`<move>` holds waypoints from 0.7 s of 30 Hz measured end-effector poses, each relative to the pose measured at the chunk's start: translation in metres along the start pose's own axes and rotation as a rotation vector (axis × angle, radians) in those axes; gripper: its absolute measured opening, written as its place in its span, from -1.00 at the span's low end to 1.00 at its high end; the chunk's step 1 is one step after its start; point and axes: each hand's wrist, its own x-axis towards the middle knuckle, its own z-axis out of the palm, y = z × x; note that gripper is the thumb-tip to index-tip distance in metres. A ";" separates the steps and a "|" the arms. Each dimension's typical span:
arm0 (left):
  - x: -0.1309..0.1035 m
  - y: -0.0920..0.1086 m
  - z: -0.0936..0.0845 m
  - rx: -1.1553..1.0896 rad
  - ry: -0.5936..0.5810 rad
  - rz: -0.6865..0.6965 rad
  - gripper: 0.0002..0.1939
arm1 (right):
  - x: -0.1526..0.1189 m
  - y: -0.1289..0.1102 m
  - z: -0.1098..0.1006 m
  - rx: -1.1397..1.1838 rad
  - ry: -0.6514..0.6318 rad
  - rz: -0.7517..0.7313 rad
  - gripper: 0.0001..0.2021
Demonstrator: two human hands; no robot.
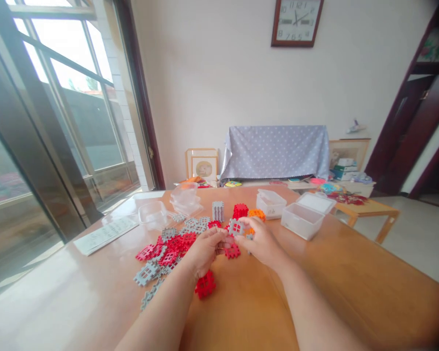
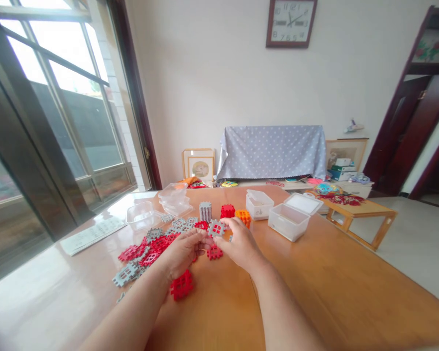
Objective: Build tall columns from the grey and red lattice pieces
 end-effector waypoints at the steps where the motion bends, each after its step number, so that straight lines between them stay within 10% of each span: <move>1: 0.000 0.001 0.000 0.021 0.002 0.012 -0.67 | 0.001 -0.002 -0.004 0.000 0.009 0.016 -0.53; 11: 0.007 0.001 -0.006 0.043 0.054 0.009 -0.65 | 0.009 0.020 -0.053 -0.055 -0.138 0.143 -0.58; 21: 0.008 -0.019 0.019 -0.087 -0.117 -0.120 -0.43 | -0.005 0.049 -0.048 -0.026 -0.184 0.141 -0.60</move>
